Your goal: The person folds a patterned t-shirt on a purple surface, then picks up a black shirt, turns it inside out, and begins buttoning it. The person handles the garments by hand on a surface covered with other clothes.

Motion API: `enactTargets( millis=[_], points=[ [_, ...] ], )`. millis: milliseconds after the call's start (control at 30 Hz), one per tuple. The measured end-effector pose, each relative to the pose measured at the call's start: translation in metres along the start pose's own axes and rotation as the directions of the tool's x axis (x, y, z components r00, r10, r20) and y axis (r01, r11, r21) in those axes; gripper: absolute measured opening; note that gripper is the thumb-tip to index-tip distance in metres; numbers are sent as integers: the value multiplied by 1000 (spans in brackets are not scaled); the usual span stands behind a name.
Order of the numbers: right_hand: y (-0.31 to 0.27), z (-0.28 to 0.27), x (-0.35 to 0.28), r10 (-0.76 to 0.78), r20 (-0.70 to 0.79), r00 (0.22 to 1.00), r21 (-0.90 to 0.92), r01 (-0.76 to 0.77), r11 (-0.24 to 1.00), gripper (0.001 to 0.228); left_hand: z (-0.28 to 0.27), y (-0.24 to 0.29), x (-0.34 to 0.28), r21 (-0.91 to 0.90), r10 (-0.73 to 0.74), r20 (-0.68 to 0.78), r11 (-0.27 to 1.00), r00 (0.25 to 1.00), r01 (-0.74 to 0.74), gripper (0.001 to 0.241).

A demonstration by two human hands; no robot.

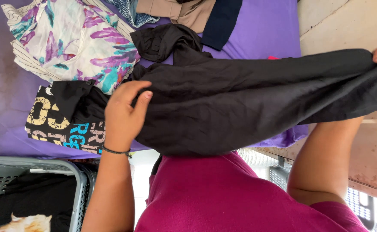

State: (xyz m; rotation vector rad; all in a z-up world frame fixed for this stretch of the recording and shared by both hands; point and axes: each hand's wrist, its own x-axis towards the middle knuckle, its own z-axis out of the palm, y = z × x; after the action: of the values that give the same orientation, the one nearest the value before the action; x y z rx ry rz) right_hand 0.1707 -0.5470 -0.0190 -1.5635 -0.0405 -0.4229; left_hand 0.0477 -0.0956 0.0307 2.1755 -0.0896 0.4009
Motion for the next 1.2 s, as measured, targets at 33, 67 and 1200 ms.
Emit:
enactTargets(
  millis=[33, 67, 1200],
  points=[
    [4, -4, 2, -40, -90, 995, -56, 35, 998, 24, -2, -10, -1, 198, -172, 13, 966, 985, 166, 29],
    [9, -7, 3, -86, -177, 980, -115, 66, 991, 32, -3, -20, -3, 387, -338, -8, 867, 941, 315, 47],
    [-5, 23, -55, -29, 269, 963, -660, 207, 722, 59, 103, -88, 41, 386, -372, 166, 877, 913, 287, 86]
  ],
)
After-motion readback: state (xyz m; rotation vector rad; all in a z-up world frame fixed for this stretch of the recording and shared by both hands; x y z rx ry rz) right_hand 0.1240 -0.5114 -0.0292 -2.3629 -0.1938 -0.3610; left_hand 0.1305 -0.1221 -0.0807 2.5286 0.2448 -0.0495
